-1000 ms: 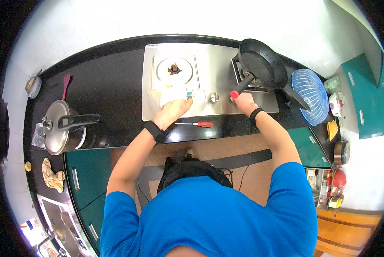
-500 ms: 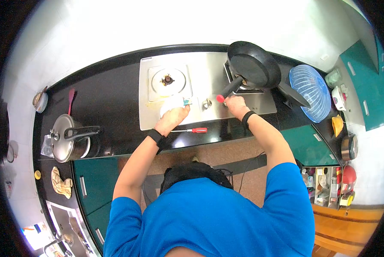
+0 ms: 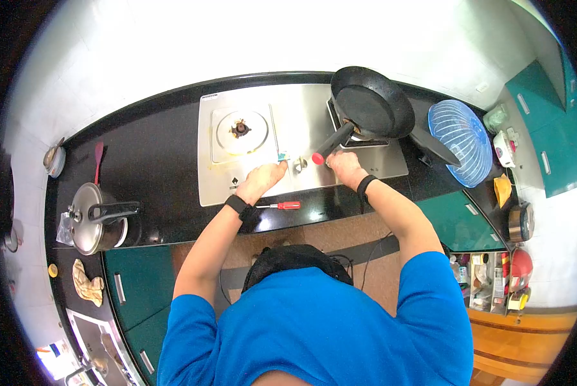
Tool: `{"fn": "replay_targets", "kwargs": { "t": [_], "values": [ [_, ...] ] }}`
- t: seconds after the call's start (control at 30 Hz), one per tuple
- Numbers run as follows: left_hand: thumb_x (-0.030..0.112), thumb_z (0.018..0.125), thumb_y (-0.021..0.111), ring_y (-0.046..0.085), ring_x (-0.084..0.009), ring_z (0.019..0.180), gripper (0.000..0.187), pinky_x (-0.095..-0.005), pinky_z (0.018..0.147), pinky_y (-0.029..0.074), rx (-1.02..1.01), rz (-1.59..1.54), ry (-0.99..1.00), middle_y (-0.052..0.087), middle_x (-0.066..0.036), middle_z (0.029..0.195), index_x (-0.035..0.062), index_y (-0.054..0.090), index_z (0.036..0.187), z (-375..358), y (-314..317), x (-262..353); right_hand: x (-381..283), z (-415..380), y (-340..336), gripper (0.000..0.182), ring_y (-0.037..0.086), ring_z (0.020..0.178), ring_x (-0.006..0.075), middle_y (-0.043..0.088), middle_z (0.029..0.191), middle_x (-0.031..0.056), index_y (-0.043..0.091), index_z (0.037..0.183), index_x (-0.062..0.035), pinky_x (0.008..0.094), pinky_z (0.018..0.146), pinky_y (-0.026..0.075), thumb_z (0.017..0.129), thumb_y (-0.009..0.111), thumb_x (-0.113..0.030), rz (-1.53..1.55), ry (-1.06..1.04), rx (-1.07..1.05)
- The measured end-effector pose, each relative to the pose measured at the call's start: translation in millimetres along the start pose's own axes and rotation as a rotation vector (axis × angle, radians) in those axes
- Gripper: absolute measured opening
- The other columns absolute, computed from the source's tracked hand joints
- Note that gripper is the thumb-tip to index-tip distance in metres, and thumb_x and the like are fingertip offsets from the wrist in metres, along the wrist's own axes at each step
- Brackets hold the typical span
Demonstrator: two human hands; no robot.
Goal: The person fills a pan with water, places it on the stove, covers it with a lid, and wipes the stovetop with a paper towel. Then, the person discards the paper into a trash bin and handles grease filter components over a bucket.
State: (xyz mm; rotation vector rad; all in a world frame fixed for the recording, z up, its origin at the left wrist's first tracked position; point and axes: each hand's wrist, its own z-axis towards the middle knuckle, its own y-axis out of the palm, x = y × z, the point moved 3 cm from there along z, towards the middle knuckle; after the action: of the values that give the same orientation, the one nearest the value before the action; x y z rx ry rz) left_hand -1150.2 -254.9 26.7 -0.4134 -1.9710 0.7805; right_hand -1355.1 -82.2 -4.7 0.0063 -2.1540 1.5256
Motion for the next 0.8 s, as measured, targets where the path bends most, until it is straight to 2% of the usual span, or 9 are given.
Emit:
{"fn": "replay_targets", "kwargs": {
  "t": [0.3,0.5,0.6,0.67,0.8],
  "values": [
    [0.045,0.104,0.03,0.063,-0.0512,0.111,0.064,-0.0527,0.104,0.045,0.016,-0.004,0.022,0.067,-0.035,0.109,-0.0043,0.071,0.108,-8.6,-11.8,12.4,3.7,1.1,7.3,0.018,0.074,0.085,0.0293,0.072,0.094,0.0146,0.066,0.105,-0.0061,0.0414,0.071,0.06,0.089,0.062,-0.012,0.023,-0.024,0.041],
    [0.045,0.104,0.029,0.062,-0.0492,0.116,0.064,-0.052,0.105,0.045,-0.027,0.032,0.037,0.067,-0.032,0.115,-0.0023,0.071,0.112,-4.8,-9.0,9.9,7.0,1.9,17.0,0.018,0.074,0.085,0.0309,0.072,0.092,0.0159,0.065,0.105,-0.0044,0.0428,0.071,0.06,0.089,0.062,-0.012,0.104,-0.033,0.097],
    [0.047,0.104,0.028,0.061,-0.048,0.119,0.065,-0.0515,0.105,0.045,0.003,0.036,0.015,0.067,-0.03,0.118,-0.0009,0.071,0.113,-3.7,-6.9,6.8,7.0,0.6,17.3,0.018,0.074,0.086,0.0312,0.072,0.092,0.016,0.065,0.105,-0.0039,0.043,0.071,0.06,0.089,0.062,-0.011,0.118,-0.034,0.116],
    [0.059,0.102,0.03,0.061,-0.0485,0.116,0.073,-0.0502,0.103,0.045,0.019,0.002,0.022,0.069,-0.03,0.112,-0.0004,0.072,0.107,-5.0,-9.5,7.2,7.2,-0.7,14.3,0.018,0.074,0.086,0.0312,0.072,0.091,0.0158,0.065,0.105,-0.0037,0.043,0.071,0.06,0.088,0.062,-0.011,0.109,-0.041,0.126],
    [0.049,0.104,0.027,0.061,-0.0485,0.118,0.067,-0.0522,0.106,0.044,-0.018,0.046,0.02,0.068,-0.029,0.117,-0.0001,0.071,0.113,-7.0,-11.9,12.5,6.3,1.0,15.7,0.019,0.074,0.087,0.0305,0.072,0.091,0.0153,0.065,0.105,-0.0035,0.0422,0.072,0.06,0.088,0.063,-0.011,0.103,-0.048,0.124]
  ]
}}
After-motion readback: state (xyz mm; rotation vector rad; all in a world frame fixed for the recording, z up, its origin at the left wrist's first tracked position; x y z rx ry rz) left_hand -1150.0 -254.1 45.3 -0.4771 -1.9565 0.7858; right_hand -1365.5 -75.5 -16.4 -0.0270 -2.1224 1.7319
